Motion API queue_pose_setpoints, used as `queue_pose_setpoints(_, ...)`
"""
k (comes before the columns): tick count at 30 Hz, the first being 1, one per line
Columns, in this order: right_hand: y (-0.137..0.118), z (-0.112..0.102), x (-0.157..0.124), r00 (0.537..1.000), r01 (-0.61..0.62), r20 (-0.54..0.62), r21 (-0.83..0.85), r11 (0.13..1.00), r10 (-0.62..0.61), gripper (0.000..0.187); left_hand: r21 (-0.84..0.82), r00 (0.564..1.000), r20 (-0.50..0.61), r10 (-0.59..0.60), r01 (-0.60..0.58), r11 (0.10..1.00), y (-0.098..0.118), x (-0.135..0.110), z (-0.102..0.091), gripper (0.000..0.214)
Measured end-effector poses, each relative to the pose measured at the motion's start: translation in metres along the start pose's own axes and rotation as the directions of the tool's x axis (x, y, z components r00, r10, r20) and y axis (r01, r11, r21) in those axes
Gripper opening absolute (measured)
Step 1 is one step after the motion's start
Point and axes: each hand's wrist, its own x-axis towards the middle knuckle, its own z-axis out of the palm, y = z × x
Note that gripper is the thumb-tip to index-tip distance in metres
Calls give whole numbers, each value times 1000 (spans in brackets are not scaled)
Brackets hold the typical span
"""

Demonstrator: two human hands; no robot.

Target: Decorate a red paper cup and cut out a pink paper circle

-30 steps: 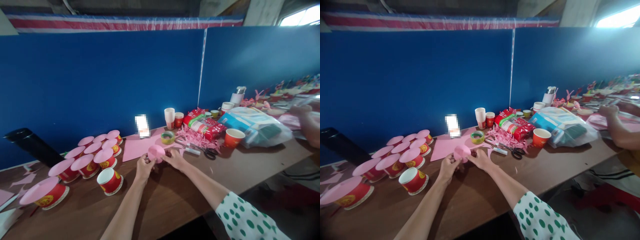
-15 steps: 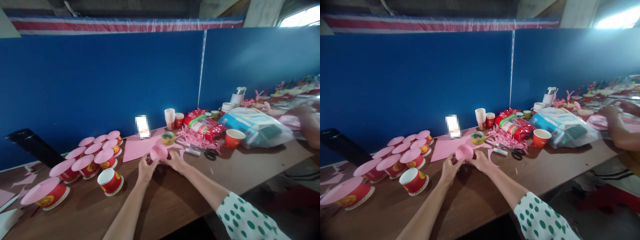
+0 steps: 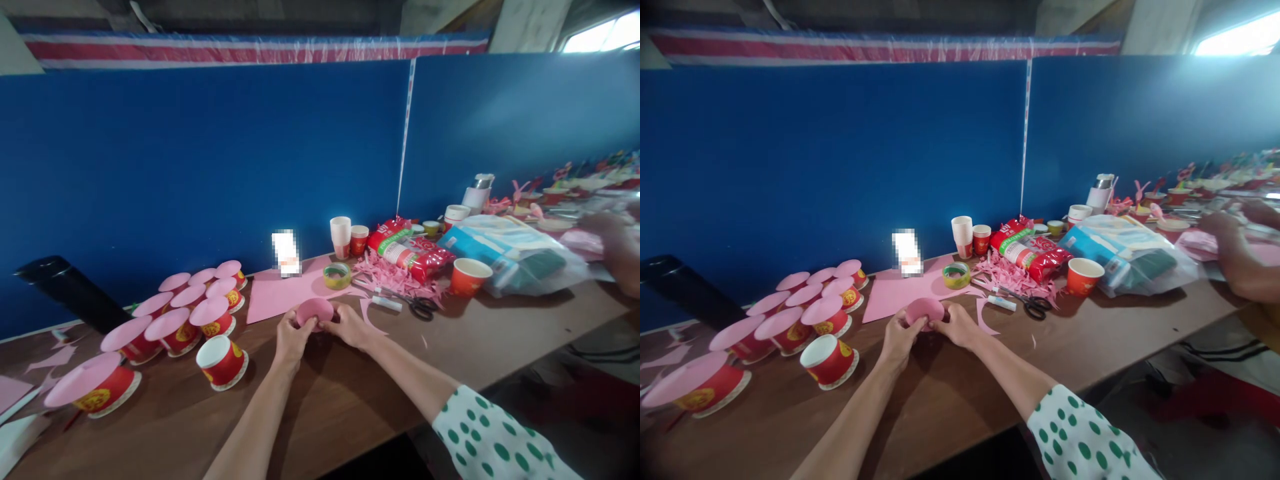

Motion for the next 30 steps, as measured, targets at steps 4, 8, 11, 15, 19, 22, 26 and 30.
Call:
queue_pose_setpoints(4, 3, -1, 0, 997, -55, -44, 24, 998, 56, 36, 6, 1000, -13, -26, 26, 1000, -2, 1, -1, 26)
queue_pose_setpoints(8, 5, -1, -1, 991, -121, -56, 64, 991, 124, 32, 19, 1000, -16, -9, 9, 1000, -5, 3, -3, 30)
queue_pose_setpoints(11, 7, -1, 1, 995, -48, -84, 1, 999, 48, 17, -54, 999, 54, 7, -4, 999, -3, 3, -4, 34)
queue_pose_setpoints(15, 12, -6, 5, 975, 53, -217, -19, 998, -56, 8, -143, 953, 302, 27, 18, 990, 3, 5, -8, 61)
queue_pose_setpoints(19, 15, -13, 7, 948, 138, -295, 31, 990, -122, 7, -136, 936, 349, -49, 103, 985, 4, 7, -15, 59)
queue_pose_setpoints(22, 17, -14, 5, 950, 178, -262, 5, 984, -170, 7, -186, 914, 366, -174, 255, 949, 7, 4, -16, 49)
queue_pose_setpoints(26, 17, -10, 4, 969, 164, -179, -43, 986, -169, 7, -225, 872, 437, -222, 345, 911, 15, -3, -13, 53)
queue_pose_setpoints(30, 9, -8, 3, 980, 102, -179, 55, 993, -91, 28, -225, 903, 375, -210, 309, 924, 18, -2, -13, 59)
